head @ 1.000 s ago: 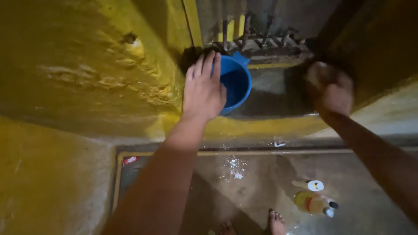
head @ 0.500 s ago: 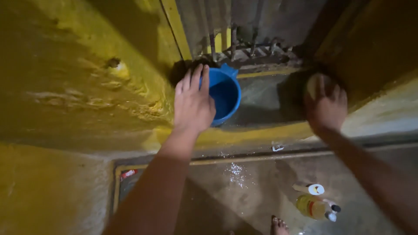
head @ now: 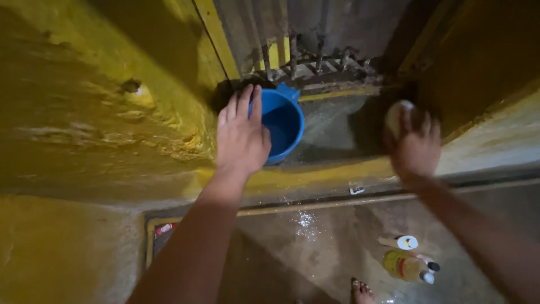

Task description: Organizing various toiletry bottles and soap on a ledge and near a tap in a bathroom.

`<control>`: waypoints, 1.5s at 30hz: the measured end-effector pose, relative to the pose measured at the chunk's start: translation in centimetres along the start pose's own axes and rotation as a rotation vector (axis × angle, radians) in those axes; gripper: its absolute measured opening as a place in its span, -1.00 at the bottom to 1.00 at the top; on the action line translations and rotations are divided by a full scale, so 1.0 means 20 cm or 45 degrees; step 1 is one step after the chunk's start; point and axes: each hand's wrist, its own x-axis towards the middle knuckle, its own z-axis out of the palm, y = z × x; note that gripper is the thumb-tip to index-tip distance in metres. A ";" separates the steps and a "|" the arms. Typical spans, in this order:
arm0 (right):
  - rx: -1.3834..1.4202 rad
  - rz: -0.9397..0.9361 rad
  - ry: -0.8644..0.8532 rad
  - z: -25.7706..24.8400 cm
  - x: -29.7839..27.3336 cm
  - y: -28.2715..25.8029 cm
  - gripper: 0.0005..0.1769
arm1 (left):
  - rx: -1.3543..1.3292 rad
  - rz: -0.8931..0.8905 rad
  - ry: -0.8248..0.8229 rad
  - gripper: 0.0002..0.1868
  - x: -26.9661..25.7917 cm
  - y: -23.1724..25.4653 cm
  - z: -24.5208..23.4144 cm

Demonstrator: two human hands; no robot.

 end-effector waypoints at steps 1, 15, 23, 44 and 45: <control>-0.002 0.003 0.001 -0.03 -0.04 -0.08 -0.25 | -0.002 0.003 0.001 -0.16 0.00 0.00 0.00; 0.046 -0.122 0.130 -0.01 -0.12 -0.03 -0.30 | -0.020 -0.027 -0.029 -0.16 0.01 0.01 -0.01; 0.074 -0.337 0.081 -0.05 0.14 -0.03 -0.28 | -0.045 -0.021 -0.015 -0.14 -0.02 0.00 -0.02; 0.201 -0.072 0.005 -0.16 -0.01 -0.15 -0.25 | -0.050 -0.020 0.032 -0.14 -0.01 0.00 0.00; 0.241 -0.176 -0.029 -0.18 -0.03 -0.21 -0.22 | -0.049 -0.014 0.042 -0.14 -0.01 0.00 0.01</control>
